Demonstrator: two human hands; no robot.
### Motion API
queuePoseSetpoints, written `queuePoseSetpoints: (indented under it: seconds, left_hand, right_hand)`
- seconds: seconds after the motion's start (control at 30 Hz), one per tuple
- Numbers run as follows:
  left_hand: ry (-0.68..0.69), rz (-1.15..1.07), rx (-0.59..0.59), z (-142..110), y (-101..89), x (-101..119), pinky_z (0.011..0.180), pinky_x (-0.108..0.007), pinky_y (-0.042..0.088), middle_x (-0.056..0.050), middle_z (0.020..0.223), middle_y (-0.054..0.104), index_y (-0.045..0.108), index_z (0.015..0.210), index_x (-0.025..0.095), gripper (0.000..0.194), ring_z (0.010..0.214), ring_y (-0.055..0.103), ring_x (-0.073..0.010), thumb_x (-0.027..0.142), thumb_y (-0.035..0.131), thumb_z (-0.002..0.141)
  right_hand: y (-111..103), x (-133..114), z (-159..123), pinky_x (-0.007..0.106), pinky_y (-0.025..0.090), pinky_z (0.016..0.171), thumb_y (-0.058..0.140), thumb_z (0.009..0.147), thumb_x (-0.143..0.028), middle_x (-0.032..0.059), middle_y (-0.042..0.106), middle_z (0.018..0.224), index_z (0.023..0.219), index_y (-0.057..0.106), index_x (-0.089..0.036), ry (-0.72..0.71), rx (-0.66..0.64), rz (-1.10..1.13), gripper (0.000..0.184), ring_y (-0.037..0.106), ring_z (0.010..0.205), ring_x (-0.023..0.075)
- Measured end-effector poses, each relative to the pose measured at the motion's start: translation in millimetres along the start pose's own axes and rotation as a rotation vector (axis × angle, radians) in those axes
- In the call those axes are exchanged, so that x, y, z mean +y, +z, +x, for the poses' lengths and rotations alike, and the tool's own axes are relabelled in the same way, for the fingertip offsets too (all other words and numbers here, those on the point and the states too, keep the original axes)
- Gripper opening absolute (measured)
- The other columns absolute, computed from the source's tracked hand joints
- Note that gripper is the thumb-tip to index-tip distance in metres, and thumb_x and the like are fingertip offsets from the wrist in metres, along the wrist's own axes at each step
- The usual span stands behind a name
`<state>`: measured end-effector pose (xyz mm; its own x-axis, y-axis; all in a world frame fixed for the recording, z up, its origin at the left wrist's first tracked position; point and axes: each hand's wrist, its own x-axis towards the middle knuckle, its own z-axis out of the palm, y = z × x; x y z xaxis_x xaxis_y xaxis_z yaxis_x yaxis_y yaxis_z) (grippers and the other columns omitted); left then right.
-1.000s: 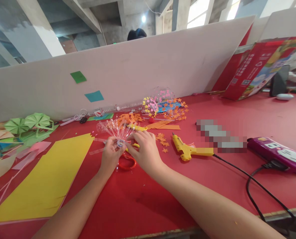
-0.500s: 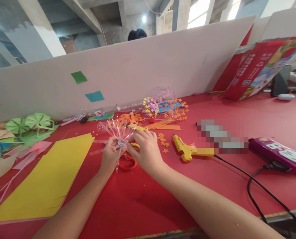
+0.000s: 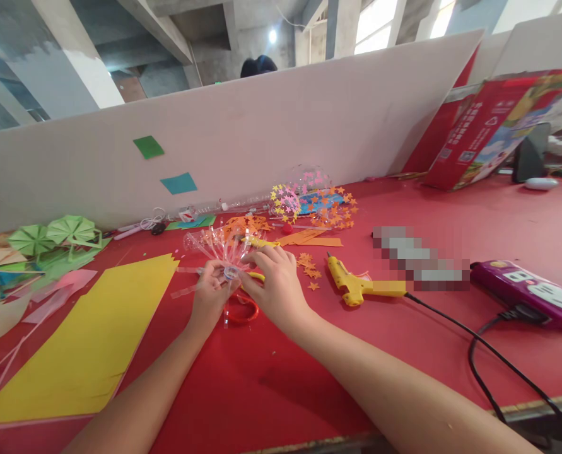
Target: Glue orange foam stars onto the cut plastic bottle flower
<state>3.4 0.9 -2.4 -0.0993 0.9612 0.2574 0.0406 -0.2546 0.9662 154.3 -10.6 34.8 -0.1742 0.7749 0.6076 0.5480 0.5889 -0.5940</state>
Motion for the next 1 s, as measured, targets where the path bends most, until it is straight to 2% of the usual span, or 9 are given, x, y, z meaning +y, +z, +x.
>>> queuePoseSetpoints:
  seconds: [0.2, 0.5, 0.7, 0.87, 1.0]
  left_hand:
    - [-0.058, -0.045, -0.011, -0.9, 1.0, 2.4, 0.064, -0.024, 0.048, 0.002, 0.076, 0.061, 0.045, 0.085, 0.021, 0.04, 0.071, 0.063, -0.0139, 0.03, 0.076, 0.061]
    - [-0.081, -0.097, -0.012, -0.6, 0.5, 2.7, 0.065, -0.025, 0.05, 0.002, 0.075, 0.063, 0.046, 0.086, 0.02, 0.043, 0.069, 0.064, -0.0136, 0.03, 0.078, 0.059]
    - [-0.067, -0.05, -0.005, -0.9, 0.2, 2.1, 0.063, -0.024, 0.05, 0.001, 0.077, 0.062, 0.047, 0.085, 0.02, 0.041, 0.07, 0.065, -0.0142, 0.031, 0.077, 0.06]
    - [-0.043, -0.04, -0.032, -1.2, 0.9, 2.2, 0.064, -0.024, 0.05, 0.001, 0.075, 0.063, 0.046, 0.083, 0.021, 0.038, 0.069, 0.064, -0.0135, 0.029, 0.075, 0.06]
    - [-0.044, -0.031, -0.022, -1.4, 1.6, 2.7, 0.062, -0.024, 0.049, 0.001, 0.074, 0.063, 0.046, 0.083, 0.021, 0.037, 0.067, 0.063, -0.0135, 0.029, 0.074, 0.06]
  right_hand:
    - [0.7, 0.1, -0.7, 0.035, 0.036, 0.075, 0.057, 0.08, -0.015, 0.0017, 0.06, 0.078, 0.069, 0.054, -0.021, -0.05, 0.028, 0.019, 0.013, 0.052, 0.078, 0.0193]
    - [0.0, -0.4, -0.6, 0.036, 0.036, 0.078, 0.061, 0.08, -0.018, 0.002, 0.062, 0.081, 0.071, 0.057, -0.021, -0.049, 0.029, -0.023, 0.01, 0.053, 0.081, 0.0205]
    - [2.1, 1.5, -0.7, 0.039, 0.036, 0.079, 0.061, 0.08, -0.02, 0.0044, 0.063, 0.089, 0.082, 0.062, -0.021, 0.001, -0.003, -0.028, 0.002, 0.054, 0.089, 0.0234]
    - [2.0, 1.7, -0.4, 0.037, 0.038, 0.077, 0.059, 0.08, -0.018, 0.0033, 0.061, 0.083, 0.075, 0.058, -0.021, 0.008, 0.003, 0.025, 0.006, 0.053, 0.085, 0.0221]
    - [1.5, 0.6, -1.6, 0.036, 0.036, 0.076, 0.057, 0.08, -0.016, 0.0024, 0.062, 0.081, 0.071, 0.056, -0.021, -0.069, 0.044, -0.02, 0.011, 0.051, 0.081, 0.0207]
